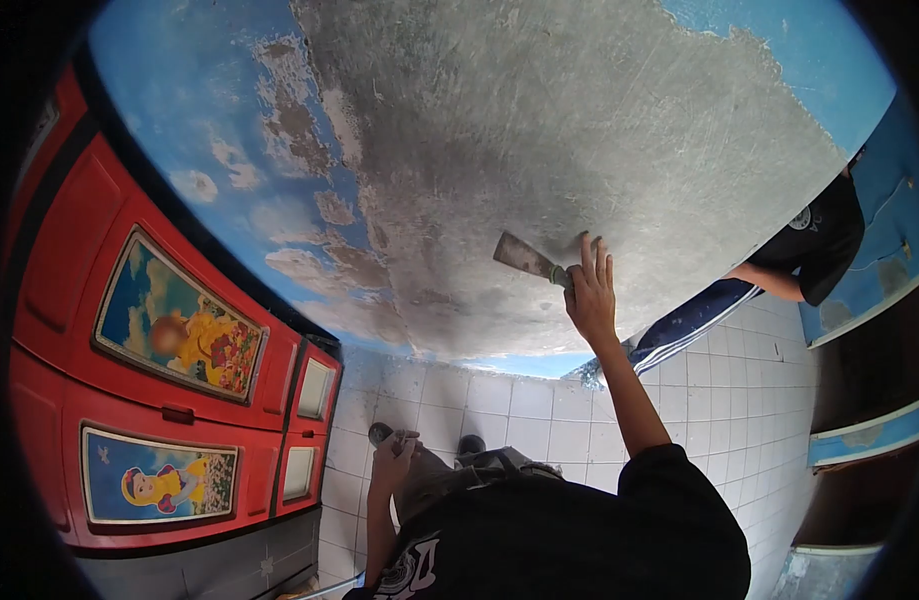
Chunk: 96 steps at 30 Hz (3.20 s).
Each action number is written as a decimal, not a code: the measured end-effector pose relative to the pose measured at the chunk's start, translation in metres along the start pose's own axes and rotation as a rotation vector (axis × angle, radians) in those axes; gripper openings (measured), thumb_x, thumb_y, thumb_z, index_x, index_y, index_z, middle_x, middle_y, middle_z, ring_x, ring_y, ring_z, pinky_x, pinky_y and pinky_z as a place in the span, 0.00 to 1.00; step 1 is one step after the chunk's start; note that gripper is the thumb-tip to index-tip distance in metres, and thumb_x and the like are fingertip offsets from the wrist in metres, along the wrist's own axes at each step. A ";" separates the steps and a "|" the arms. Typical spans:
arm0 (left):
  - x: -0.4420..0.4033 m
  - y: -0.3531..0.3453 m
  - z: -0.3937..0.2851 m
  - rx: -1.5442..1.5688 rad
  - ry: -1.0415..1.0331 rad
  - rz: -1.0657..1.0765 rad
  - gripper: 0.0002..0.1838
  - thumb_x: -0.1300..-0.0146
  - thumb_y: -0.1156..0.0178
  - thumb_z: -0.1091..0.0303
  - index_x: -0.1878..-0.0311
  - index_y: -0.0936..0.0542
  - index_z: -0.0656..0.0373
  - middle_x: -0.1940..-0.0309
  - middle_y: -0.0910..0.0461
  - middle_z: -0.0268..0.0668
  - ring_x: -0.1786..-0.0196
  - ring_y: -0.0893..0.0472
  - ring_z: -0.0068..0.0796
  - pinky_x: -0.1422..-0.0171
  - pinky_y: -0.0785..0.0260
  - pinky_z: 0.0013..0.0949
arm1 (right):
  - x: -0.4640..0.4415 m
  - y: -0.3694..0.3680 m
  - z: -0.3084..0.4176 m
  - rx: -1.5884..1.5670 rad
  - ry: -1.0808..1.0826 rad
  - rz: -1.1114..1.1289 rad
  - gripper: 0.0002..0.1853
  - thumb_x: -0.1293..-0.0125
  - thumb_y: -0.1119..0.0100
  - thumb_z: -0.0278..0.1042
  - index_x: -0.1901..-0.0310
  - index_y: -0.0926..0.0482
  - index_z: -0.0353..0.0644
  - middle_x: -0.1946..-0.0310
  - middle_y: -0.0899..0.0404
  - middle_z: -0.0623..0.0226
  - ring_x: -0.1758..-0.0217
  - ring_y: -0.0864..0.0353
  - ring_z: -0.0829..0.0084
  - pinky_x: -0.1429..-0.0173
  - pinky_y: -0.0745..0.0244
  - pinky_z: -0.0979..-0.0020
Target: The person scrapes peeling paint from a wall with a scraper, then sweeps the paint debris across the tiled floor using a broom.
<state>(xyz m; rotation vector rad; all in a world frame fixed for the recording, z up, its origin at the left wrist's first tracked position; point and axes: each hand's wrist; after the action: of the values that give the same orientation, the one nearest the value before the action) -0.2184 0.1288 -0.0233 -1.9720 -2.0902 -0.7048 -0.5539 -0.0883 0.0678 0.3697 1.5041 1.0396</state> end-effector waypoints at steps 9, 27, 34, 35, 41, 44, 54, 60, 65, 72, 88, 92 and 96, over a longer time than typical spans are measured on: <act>0.009 -0.005 -0.036 -0.128 -0.050 -0.021 0.10 0.40 0.50 0.72 0.58 0.24 0.64 0.69 0.20 0.40 0.67 0.21 0.24 0.61 0.29 0.25 | 0.078 -0.015 0.046 -0.321 -0.146 0.301 0.10 0.56 0.45 0.20 0.69 0.32 0.36 0.33 0.57 0.51 0.31 0.63 0.43 0.34 0.55 0.45; -0.092 0.020 -0.044 0.332 -0.230 -0.272 0.14 0.37 0.51 0.68 0.50 0.28 0.63 0.64 0.21 0.41 0.60 0.21 0.28 0.56 0.30 0.28 | 0.040 -0.055 0.210 -1.311 -0.951 1.289 0.19 0.31 0.60 0.40 0.41 0.45 0.49 0.82 0.34 0.71 0.92 0.45 0.84 0.90 0.55 0.80; -0.183 0.046 -0.061 0.394 -0.161 -0.388 0.29 0.40 0.48 0.63 0.36 0.42 0.57 0.53 0.25 0.48 0.52 0.23 0.40 0.51 0.31 0.34 | -0.020 -0.123 0.282 -1.389 -1.041 0.994 0.16 0.31 0.63 0.35 0.43 0.41 0.50 0.85 0.39 0.75 0.93 0.50 0.86 0.90 0.58 0.80; -0.188 0.052 -0.066 0.384 -0.243 -0.454 0.29 0.40 0.48 0.63 0.36 0.42 0.56 0.53 0.25 0.48 0.52 0.23 0.42 0.51 0.31 0.35 | -0.026 -0.132 0.286 -1.370 -1.061 1.003 0.16 0.31 0.63 0.35 0.43 0.41 0.50 0.85 0.39 0.75 0.93 0.50 0.86 0.90 0.58 0.80; -0.217 0.091 -0.080 0.267 -0.004 -0.229 0.28 0.40 0.49 0.66 0.37 0.42 0.57 0.56 0.23 0.47 0.54 0.23 0.43 0.52 0.30 0.37 | -0.064 -0.157 0.308 -1.153 -1.046 0.935 0.14 0.33 0.59 0.32 0.47 0.34 0.44 0.81 0.36 0.74 0.80 0.41 0.85 0.78 0.46 0.80; -0.235 0.101 -0.064 0.233 -0.042 -0.252 0.28 0.40 0.50 0.67 0.36 0.42 0.55 0.55 0.24 0.48 0.54 0.23 0.44 0.52 0.30 0.37 | -0.066 -0.177 0.318 -1.028 -0.961 0.943 0.15 0.34 0.58 0.34 0.47 0.35 0.42 0.77 0.29 0.68 0.75 0.33 0.80 0.72 0.37 0.76; -0.301 0.140 -0.041 0.114 -0.041 -0.222 0.19 0.42 0.52 0.65 0.49 0.26 0.59 0.61 0.23 0.51 0.56 0.23 0.48 0.54 0.30 0.41 | -0.056 -0.261 0.337 -0.741 -0.829 0.835 0.16 0.36 0.55 0.36 0.47 0.35 0.45 0.56 0.25 0.47 0.53 0.23 0.57 0.55 0.29 0.63; -0.322 0.135 -0.029 0.250 0.069 -0.228 0.16 0.40 0.50 0.63 0.55 0.25 0.65 0.69 0.23 0.55 0.60 0.22 0.47 0.60 0.31 0.41 | -0.089 -0.262 0.349 -0.687 -1.000 0.934 0.16 0.37 0.52 0.33 0.48 0.32 0.42 0.61 0.23 0.52 0.59 0.24 0.67 0.56 0.31 0.69; -0.313 0.137 -0.037 0.215 0.042 -0.220 0.17 0.44 0.46 0.58 0.67 0.26 0.67 0.73 0.23 0.50 0.65 0.21 0.48 0.63 0.32 0.41 | -0.068 -0.265 0.344 -0.704 -0.766 0.724 0.15 0.37 0.54 0.37 0.48 0.34 0.48 0.63 0.23 0.48 0.58 0.22 0.50 0.60 0.29 0.58; -0.297 0.133 -0.034 0.176 0.041 -0.210 0.17 0.44 0.45 0.59 0.71 0.26 0.68 0.77 0.24 0.51 0.68 0.21 0.47 0.65 0.33 0.41 | -0.069 -0.240 0.351 -0.673 -0.813 0.796 0.16 0.37 0.54 0.37 0.47 0.36 0.49 0.60 0.23 0.46 0.55 0.24 0.48 0.57 0.29 0.56; -0.287 0.122 0.001 0.122 -0.167 -0.398 0.12 0.44 0.46 0.65 0.72 0.26 0.67 0.82 0.26 0.50 0.74 0.22 0.49 0.73 0.34 0.42 | -0.054 -0.225 0.360 -0.629 -0.746 0.861 0.19 0.40 0.52 0.35 0.46 0.37 0.47 0.63 0.24 0.42 0.59 0.25 0.42 0.62 0.29 0.54; -0.341 0.145 -0.003 0.078 -0.055 -0.420 0.13 0.42 0.48 0.64 0.66 0.24 0.67 0.81 0.25 0.49 0.74 0.21 0.47 0.74 0.33 0.41 | -0.062 -0.292 0.352 -0.678 -0.728 0.808 0.19 0.40 0.51 0.35 0.47 0.37 0.47 0.70 0.24 0.42 0.65 0.23 0.45 0.65 0.29 0.56; -0.292 0.153 -0.012 0.135 -0.047 -0.352 0.16 0.42 0.46 0.61 0.72 0.26 0.68 0.77 0.25 0.53 0.71 0.21 0.42 0.70 0.34 0.40 | -0.066 -0.245 0.372 -0.613 -0.738 0.878 0.19 0.39 0.52 0.34 0.46 0.37 0.48 0.67 0.24 0.43 0.60 0.23 0.46 0.62 0.29 0.58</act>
<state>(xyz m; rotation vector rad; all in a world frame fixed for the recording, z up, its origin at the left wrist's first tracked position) -0.0418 -0.1354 -0.1098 -1.5828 -2.4733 -0.5579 -0.1180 -0.1265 -0.0385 0.8840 0.2785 1.7212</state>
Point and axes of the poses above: each hand's wrist, its own x-axis away from the middle knuckle, its own y-axis out of the back of the hand, z = x × y
